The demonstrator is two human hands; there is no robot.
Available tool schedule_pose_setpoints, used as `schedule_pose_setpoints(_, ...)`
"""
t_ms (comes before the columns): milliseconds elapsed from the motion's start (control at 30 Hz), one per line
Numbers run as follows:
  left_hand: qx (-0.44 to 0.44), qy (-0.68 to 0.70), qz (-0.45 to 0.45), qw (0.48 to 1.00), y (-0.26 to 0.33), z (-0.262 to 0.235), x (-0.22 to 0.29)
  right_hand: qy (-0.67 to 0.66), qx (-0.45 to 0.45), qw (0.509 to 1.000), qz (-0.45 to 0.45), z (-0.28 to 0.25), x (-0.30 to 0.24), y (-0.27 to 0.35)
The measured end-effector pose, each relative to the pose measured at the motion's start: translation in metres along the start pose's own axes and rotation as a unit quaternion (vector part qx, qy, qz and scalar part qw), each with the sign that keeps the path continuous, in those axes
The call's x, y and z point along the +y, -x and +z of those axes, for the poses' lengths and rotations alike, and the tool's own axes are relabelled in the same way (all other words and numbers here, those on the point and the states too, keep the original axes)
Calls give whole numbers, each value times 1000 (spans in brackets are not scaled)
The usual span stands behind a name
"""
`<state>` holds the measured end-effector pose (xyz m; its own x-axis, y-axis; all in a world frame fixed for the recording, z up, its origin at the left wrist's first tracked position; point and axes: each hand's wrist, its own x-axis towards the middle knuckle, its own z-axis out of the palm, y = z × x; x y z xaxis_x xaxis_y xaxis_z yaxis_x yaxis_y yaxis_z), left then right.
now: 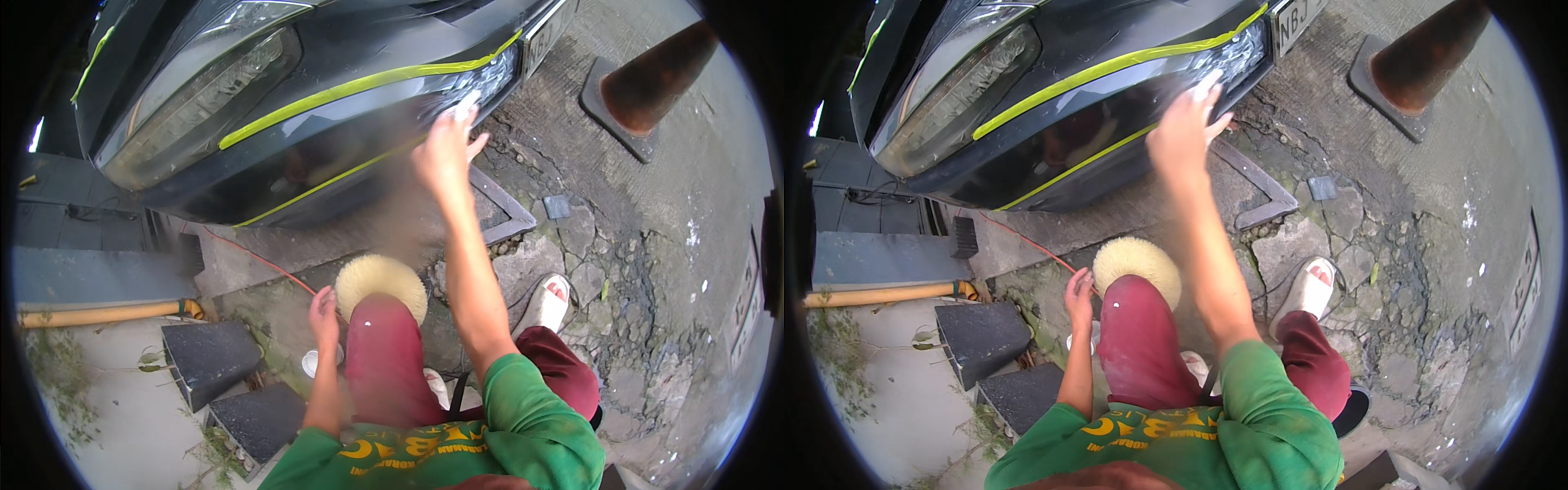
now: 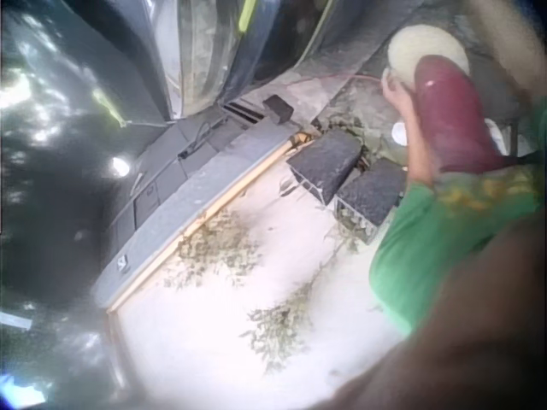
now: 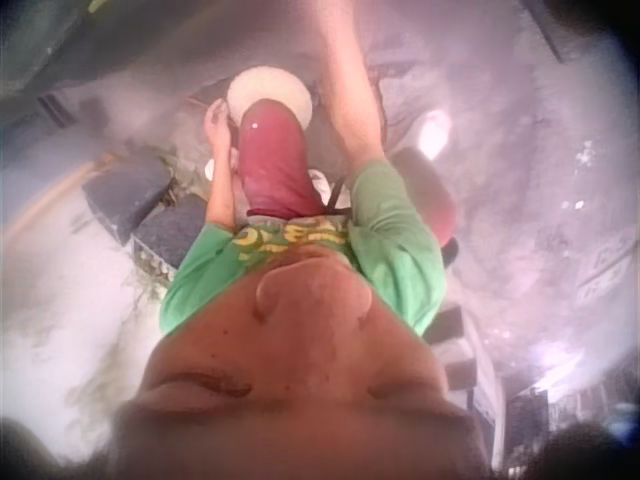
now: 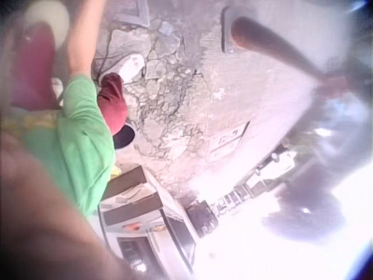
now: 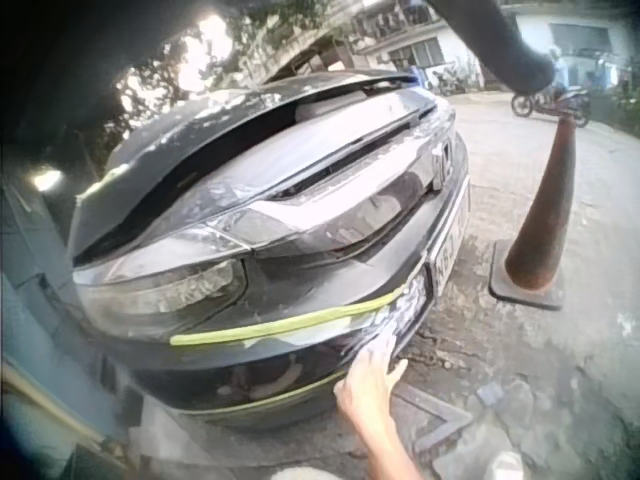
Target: The person walks from a storage area to a black car parked outside. They apply a white polishing compound by hand to the front bumper, which is marked with yellow tape. The person then uses a yellow electric buffer with a large yellow pad to polish the treated area of the bumper.
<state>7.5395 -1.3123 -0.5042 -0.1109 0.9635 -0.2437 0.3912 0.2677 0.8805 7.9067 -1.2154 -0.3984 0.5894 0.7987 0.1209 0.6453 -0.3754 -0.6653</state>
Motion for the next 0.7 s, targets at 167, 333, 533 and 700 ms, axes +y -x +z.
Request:
schedule_pose_setpoints(167, 7, -155, -39, 987, 15, -67, -126, -58, -76, 991, -98, 6, -48, 84)
schedule_pose_setpoints(333, -161, -399, -59, 901, 45, -33, -132, -1, 89, 995, -49, -4, -44, 42)
schedule_pose_setpoints(533, -180, -359, 1, 916, 51, 44, -115, 112, 65, 952, -276, -5, -87, 96)
schedule_pose_setpoints(700, -110, -254, -17, 961, 61, 90, -153, 230, 124, 958, -121, -27, -100, 52)
